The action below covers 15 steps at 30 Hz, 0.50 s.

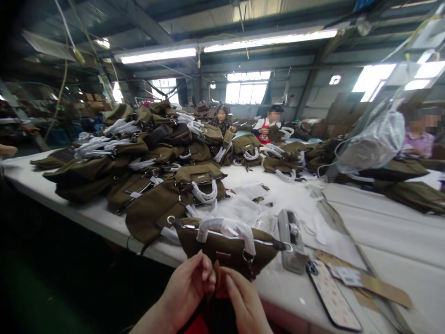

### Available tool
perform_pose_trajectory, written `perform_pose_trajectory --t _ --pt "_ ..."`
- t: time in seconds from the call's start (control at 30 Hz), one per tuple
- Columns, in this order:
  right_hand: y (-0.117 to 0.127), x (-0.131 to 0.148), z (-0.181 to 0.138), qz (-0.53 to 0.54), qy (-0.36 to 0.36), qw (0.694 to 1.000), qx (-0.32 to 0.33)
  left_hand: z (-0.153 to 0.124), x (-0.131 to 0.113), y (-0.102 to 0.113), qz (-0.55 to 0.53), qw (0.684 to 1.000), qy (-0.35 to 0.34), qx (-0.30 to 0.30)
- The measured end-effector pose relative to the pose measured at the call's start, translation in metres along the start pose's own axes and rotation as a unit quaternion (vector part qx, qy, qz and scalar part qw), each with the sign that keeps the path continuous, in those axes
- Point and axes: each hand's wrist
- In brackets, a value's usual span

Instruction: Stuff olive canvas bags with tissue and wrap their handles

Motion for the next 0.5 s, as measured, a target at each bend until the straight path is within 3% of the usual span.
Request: perform_pose_trajectory --t 0.27,0.5 --pt "0.001 0.008 0.000 0.004 -0.010 1.000 -0.007 -0.001 0.008 -0.003 0.033 0.999 0.003 0.040" --pt "0.004 0.005 0.001 -0.066 0.020 0.996 -0.057 0.001 0.023 0.007 0.070 0.996 0.028 0.053"
Point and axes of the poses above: each hand's wrist, its own z-axis towards the middle knuckle, its own y-axis out of the back of the hand, x = y × z, and after that the axes turned 15 degrees about -y, right-handed
